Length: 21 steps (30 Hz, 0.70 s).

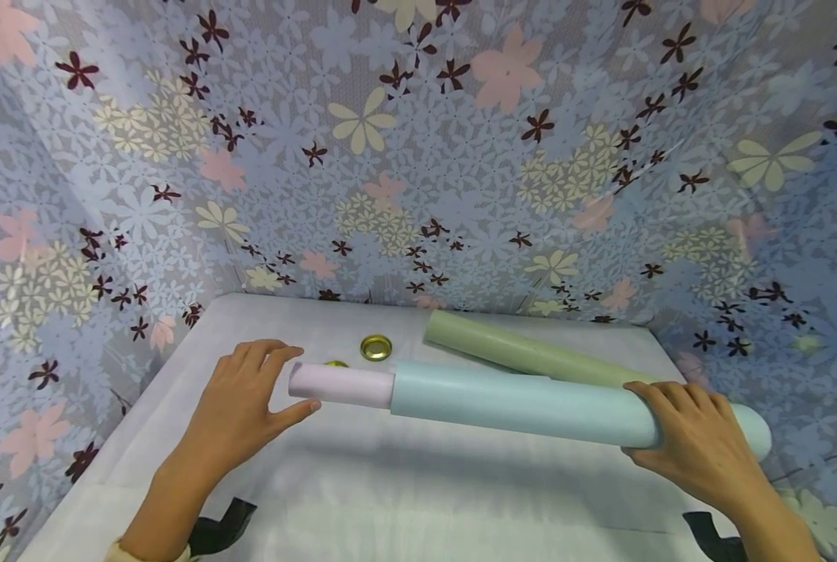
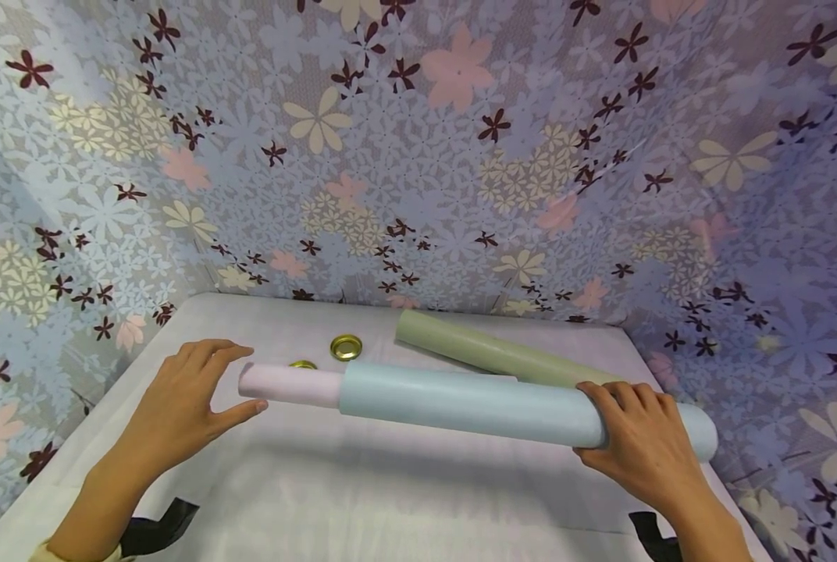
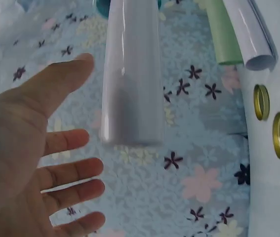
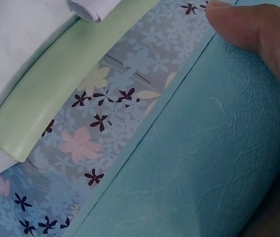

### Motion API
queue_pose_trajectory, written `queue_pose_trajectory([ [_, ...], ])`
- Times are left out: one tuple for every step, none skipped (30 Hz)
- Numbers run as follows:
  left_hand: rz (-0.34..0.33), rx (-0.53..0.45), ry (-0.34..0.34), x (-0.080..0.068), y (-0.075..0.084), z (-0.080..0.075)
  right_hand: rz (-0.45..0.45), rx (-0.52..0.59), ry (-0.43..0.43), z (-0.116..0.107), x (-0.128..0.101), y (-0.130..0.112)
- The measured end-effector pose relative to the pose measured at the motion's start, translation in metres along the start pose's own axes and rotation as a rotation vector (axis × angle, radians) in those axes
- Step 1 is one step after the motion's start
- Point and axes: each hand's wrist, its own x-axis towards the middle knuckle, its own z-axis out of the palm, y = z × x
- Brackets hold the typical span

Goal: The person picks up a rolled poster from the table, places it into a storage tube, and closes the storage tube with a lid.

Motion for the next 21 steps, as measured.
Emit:
queue_pose_trajectory([
  [-0.001,-0.028,0.005,-0.002,-0.003,-0.001,0.000,0.003,0.000,0.000,-0.001,0.001],
  [-0.005,-0.059,0.005,-0.004,-0.006,-0.001,0.000,0.003,-0.001,-0.001,-0.001,0.001],
  [-0.011,-0.091,0.000,-0.005,-0.009,-0.001,0.000,0.002,-0.002,-0.001,-0.002,0.002],
  [-0.022,-0.125,-0.011,-0.007,-0.011,-0.001,0.000,-0.001,-0.003,-0.001,-0.002,0.002],
  [-0.035,-0.158,-0.028,-0.009,-0.013,-0.001,0.001,-0.003,-0.003,-0.002,-0.003,0.003],
  [-0.048,-0.192,-0.048,-0.010,-0.016,0.000,0.002,-0.005,-0.004,-0.002,-0.004,0.004],
  [-0.061,-0.226,-0.067,-0.012,-0.018,0.000,0.003,-0.006,-0.006,-0.002,-0.005,0.004],
  [-0.074,-0.263,-0.086,-0.013,-0.020,0.001,0.003,-0.006,-0.006,-0.003,-0.006,0.005],
  [-0.082,-0.301,-0.102,-0.014,-0.022,0.002,0.001,-0.004,-0.004,-0.003,-0.007,0.005],
  [-0.088,-0.341,-0.114,-0.015,-0.024,0.003,0.000,-0.002,-0.003,-0.003,-0.008,0.006],
  [-0.090,-0.380,-0.123,-0.016,-0.026,0.004,-0.002,0.002,-0.003,-0.003,-0.008,0.006],
  [-0.089,-0.421,-0.128,-0.017,-0.028,0.005,-0.005,0.004,0.000,-0.003,-0.009,0.006],
  [-0.088,-0.456,-0.133,-0.018,-0.030,0.006,-0.007,0.007,0.001,-0.003,-0.010,0.007],
  [-0.087,-0.489,-0.138,-0.019,-0.032,0.007,-0.009,0.009,0.002,-0.003,-0.010,0.007],
  [-0.085,-0.518,-0.142,-0.020,-0.034,0.008,-0.012,0.011,0.000,-0.003,-0.011,0.008],
  [-0.087,-0.548,-0.148,-0.020,-0.035,0.009,-0.014,0.013,-0.001,-0.003,-0.012,0.008],
  [-0.087,-0.574,-0.153,-0.021,-0.037,0.009,-0.017,0.015,0.000,-0.003,-0.012,0.008],
  [-0.083,-0.599,-0.157,-0.022,-0.038,0.010,-0.019,0.016,0.000,-0.003,-0.012,0.008],
  [-0.076,-0.620,-0.159,-0.022,-0.039,0.011,-0.020,0.017,-0.001,-0.004,-0.012,0.009],
  [-0.065,-0.642,-0.159,-0.023,-0.040,0.012,-0.023,0.018,-0.001,-0.004,-0.013,0.009],
  [-0.052,-0.661,-0.158,-0.023,-0.041,0.014,-0.026,0.019,-0.002,-0.004,-0.013,0.009],
])
